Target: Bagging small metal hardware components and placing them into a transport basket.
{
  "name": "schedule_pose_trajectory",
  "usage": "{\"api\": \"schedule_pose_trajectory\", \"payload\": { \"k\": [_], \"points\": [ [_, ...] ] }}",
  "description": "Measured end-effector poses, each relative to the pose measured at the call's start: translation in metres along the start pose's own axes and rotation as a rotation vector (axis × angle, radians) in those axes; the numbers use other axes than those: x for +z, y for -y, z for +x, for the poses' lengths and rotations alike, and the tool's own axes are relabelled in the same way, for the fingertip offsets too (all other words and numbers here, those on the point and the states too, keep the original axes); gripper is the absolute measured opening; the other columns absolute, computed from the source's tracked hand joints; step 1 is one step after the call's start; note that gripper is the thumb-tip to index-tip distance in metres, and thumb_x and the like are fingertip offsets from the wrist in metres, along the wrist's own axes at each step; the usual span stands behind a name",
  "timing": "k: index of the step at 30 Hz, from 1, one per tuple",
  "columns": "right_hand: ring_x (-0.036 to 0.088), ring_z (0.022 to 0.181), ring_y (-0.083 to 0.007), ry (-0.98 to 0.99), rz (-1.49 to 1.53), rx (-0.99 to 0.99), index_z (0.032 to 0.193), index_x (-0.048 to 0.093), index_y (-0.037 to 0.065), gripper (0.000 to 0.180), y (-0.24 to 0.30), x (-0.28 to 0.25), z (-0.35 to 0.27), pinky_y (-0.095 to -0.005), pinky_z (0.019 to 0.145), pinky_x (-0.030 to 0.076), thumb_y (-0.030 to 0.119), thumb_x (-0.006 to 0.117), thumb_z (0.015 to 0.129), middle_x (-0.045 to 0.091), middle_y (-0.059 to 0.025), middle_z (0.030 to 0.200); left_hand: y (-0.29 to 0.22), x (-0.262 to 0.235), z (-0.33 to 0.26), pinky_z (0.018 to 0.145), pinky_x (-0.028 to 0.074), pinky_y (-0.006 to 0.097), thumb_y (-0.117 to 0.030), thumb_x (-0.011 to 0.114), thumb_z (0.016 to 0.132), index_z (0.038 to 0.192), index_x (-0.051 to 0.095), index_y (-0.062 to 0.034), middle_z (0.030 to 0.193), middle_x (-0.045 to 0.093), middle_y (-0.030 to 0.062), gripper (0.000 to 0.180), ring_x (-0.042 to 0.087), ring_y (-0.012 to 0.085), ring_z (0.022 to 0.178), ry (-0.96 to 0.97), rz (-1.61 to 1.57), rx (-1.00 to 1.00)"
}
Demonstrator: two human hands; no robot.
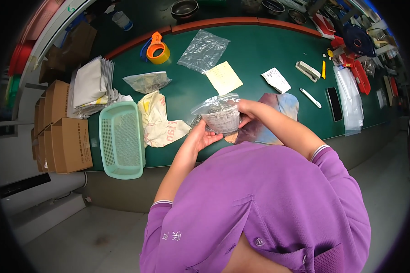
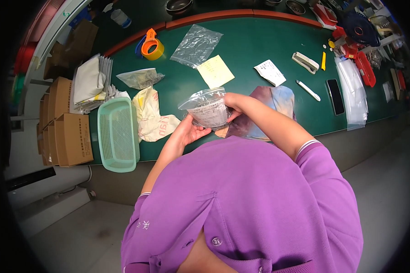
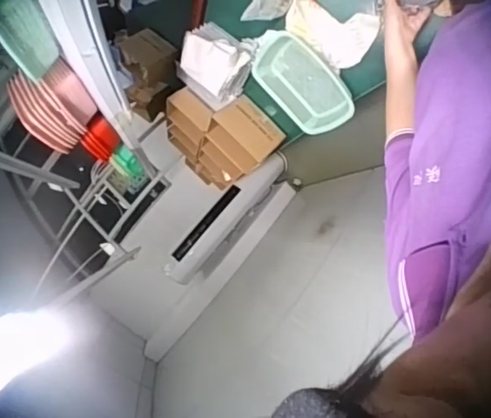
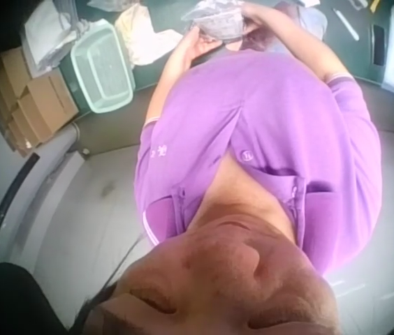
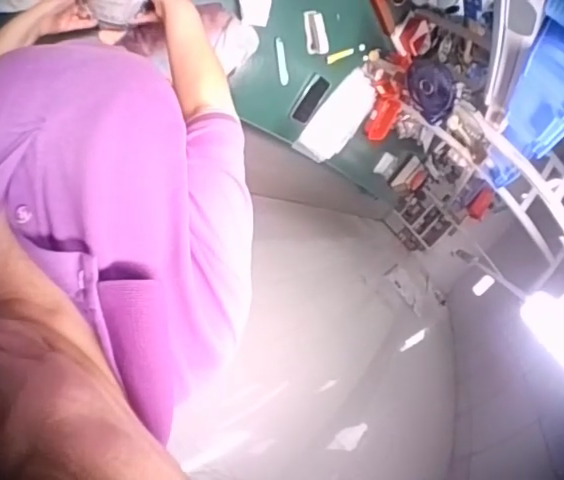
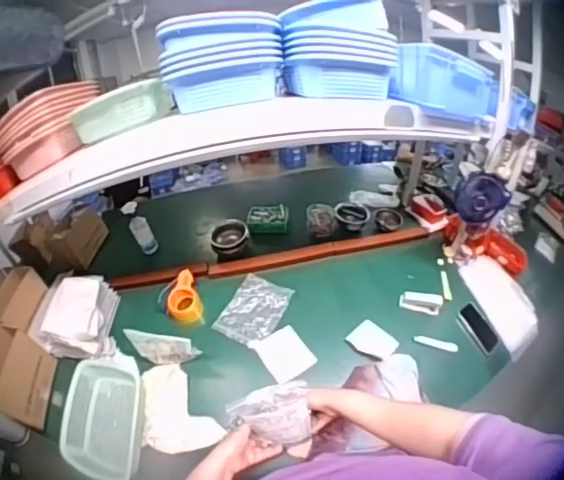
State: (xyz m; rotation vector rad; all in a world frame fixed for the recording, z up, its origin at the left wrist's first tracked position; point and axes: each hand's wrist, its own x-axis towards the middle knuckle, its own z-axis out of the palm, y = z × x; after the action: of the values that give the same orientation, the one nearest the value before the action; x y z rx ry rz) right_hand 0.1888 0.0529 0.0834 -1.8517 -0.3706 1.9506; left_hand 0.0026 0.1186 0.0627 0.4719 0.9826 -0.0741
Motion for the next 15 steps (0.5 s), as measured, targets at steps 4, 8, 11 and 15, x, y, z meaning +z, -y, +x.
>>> {"api": "schedule_pose_trajectory", "payload": {
  "k": [4, 8, 11, 15],
  "points": [
    [0.051, 0.102, -0.0264, 0.019, -0.138, -0.073, 0.109, 0.054, 0.007, 0.052, 0.009, 0.008, -0.004, -0.0391, 0.060, 0.053, 0.048, 0.051, 0.076, 0.052, -0.0117, 0.114, 0.009, -0.013, -0.004, 0.076, 0.051, 0.041, -0.034, 0.034, 0.090, 0.111, 0.036, 0.0026, 0.090, 0.047, 0.0165, 0.042, 0.056, 0.0271, 0.082, 0.097, -0.077, -0.002],
    [0.060, 0.075, -0.0261, -0.473, -0.555, -0.438, 0.080, 0.057, -0.006, 0.049, -0.018, 0.015, -0.012, -0.0339, 0.063, 0.049, 0.041, 0.063, 0.070, 0.060, -0.0196, 0.077, 0.033, -0.011, -0.028, 0.084, 0.047, 0.037, -0.021, 0.044, 0.088, 0.125, 0.028, -0.0010, 0.110, 0.048, 0.0207, 0.044, 0.055, 0.0281, 0.094, 0.251, -0.199, 0.111],
    [0.055, 0.064, -0.0164, -0.393, -0.444, -0.429, 0.084, 0.055, -0.003, 0.044, -0.038, 0.021, -0.026, -0.0289, 0.056, 0.046, 0.038, 0.064, 0.073, 0.058, -0.0129, 0.079, 0.054, -0.022, -0.024, 0.072, 0.048, 0.031, -0.012, 0.058, 0.079, 0.130, 0.026, -0.0143, 0.108, 0.051, 0.0122, 0.060, 0.056, 0.0190, 0.089, 0.098, 0.088, 0.338],
    [0.051, 0.065, -0.0129, -0.477, -0.034, -0.415, 0.082, 0.056, -0.002, 0.023, -0.083, 0.010, -0.008, -0.0252, 0.061, 0.043, 0.020, 0.060, 0.078, 0.058, -0.0072, 0.076, 0.063, -0.038, -0.010, 0.067, 0.045, 0.027, -0.014, 0.062, 0.077, 0.131, 0.023, -0.0124, 0.091, 0.054, 0.0096, 0.066, 0.053, 0.0140, 0.080, 0.122, 0.264, 0.351]
  ]
}}
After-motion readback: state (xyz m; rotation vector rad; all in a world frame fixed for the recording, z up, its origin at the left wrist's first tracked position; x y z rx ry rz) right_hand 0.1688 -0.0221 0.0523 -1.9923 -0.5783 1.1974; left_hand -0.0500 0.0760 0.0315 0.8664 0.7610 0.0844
